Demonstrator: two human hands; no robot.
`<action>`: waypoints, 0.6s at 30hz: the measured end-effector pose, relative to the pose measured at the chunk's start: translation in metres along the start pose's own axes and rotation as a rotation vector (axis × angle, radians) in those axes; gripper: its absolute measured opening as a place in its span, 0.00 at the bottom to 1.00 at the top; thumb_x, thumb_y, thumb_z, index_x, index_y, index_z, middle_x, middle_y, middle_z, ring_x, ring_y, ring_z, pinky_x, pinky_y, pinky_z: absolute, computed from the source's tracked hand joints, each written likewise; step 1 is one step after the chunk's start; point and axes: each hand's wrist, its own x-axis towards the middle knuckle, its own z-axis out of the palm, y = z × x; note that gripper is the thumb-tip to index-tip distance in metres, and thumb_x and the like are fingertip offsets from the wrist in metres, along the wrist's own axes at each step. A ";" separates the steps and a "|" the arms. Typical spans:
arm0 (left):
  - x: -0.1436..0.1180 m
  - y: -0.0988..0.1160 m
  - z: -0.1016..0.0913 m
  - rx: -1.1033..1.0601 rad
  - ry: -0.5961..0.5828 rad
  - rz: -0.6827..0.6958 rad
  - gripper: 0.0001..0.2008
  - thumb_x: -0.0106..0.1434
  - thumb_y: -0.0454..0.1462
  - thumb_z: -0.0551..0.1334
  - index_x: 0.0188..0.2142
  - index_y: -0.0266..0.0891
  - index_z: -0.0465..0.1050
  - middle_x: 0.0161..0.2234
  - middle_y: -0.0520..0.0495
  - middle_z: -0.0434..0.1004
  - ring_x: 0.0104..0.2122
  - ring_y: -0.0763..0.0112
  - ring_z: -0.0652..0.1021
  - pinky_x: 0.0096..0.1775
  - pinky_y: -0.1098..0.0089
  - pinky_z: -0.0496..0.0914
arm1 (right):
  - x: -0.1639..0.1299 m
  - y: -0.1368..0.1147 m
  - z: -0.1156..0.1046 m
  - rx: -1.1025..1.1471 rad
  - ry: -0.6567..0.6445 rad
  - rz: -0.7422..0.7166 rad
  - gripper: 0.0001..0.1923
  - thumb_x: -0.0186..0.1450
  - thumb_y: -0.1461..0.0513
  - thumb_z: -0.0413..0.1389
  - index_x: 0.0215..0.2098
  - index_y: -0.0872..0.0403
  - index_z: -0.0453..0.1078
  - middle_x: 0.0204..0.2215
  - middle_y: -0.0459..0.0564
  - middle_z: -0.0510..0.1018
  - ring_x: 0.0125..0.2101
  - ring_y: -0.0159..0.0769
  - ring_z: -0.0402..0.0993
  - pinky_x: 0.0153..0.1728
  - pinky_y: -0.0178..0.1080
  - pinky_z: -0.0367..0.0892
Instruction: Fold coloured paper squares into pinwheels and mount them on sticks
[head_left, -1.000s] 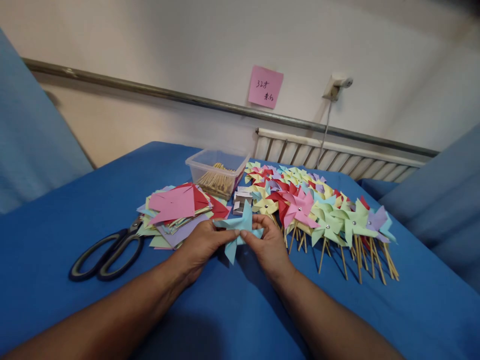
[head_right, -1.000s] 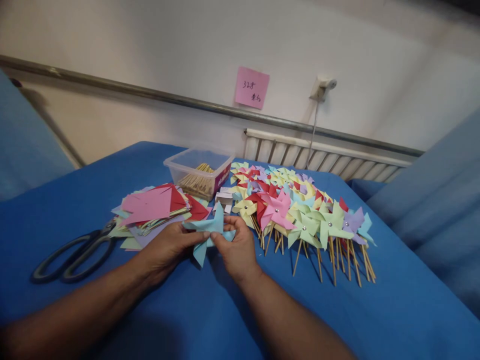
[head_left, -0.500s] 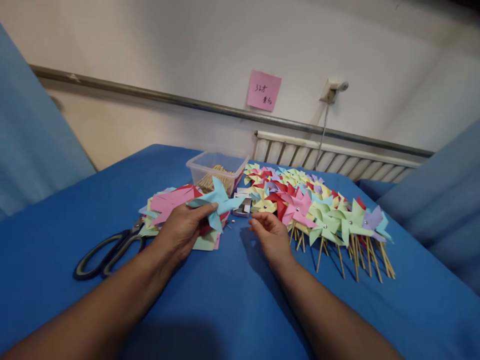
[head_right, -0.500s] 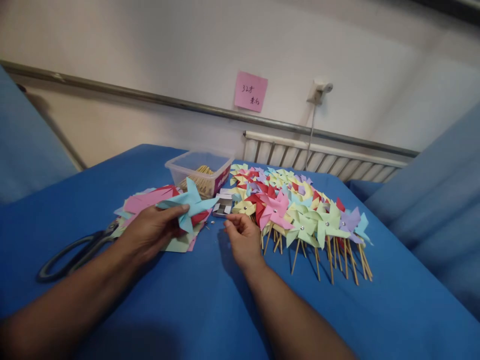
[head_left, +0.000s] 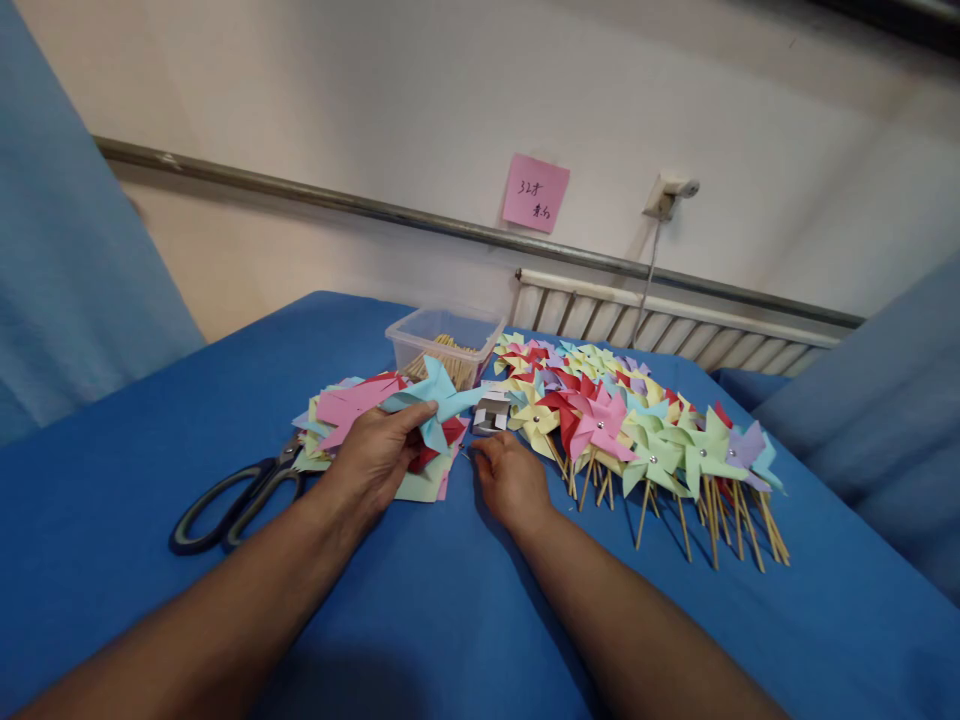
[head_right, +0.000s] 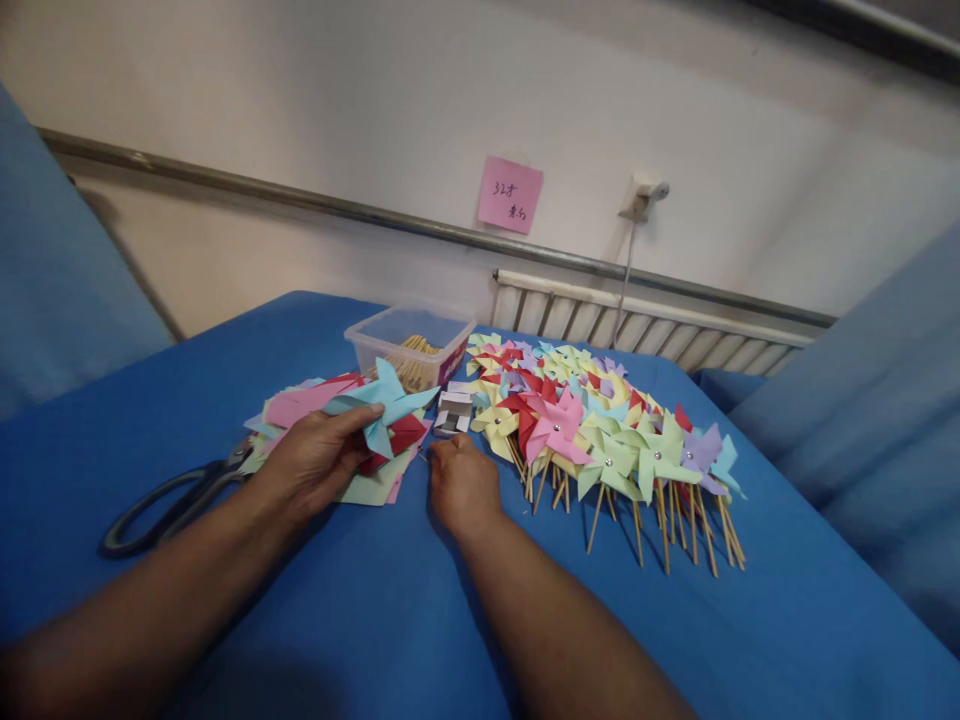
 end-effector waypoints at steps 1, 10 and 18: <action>-0.001 -0.001 0.000 -0.002 -0.006 -0.003 0.09 0.46 0.34 0.71 0.29 0.33 0.76 0.21 0.50 0.77 0.21 0.70 0.76 0.24 0.71 0.70 | 0.001 -0.001 0.000 -0.030 -0.009 0.002 0.15 0.69 0.62 0.48 0.50 0.47 0.73 0.44 0.49 0.77 0.43 0.36 0.74 0.42 0.34 0.64; -0.005 0.000 0.003 -0.003 -0.025 -0.007 0.11 0.46 0.34 0.71 0.29 0.32 0.76 0.23 0.48 0.78 0.22 0.70 0.76 0.26 0.71 0.71 | 0.011 -0.005 0.000 -0.167 -0.045 0.028 0.13 0.70 0.59 0.48 0.46 0.49 0.74 0.42 0.51 0.76 0.39 0.38 0.74 0.35 0.36 0.62; -0.003 -0.008 0.002 0.041 -0.054 0.004 0.12 0.45 0.36 0.72 0.29 0.34 0.75 0.21 0.50 0.76 0.20 0.71 0.76 0.26 0.70 0.70 | 0.017 -0.008 0.002 -0.235 -0.043 0.019 0.14 0.71 0.60 0.46 0.42 0.53 0.73 0.40 0.54 0.76 0.37 0.38 0.74 0.33 0.36 0.62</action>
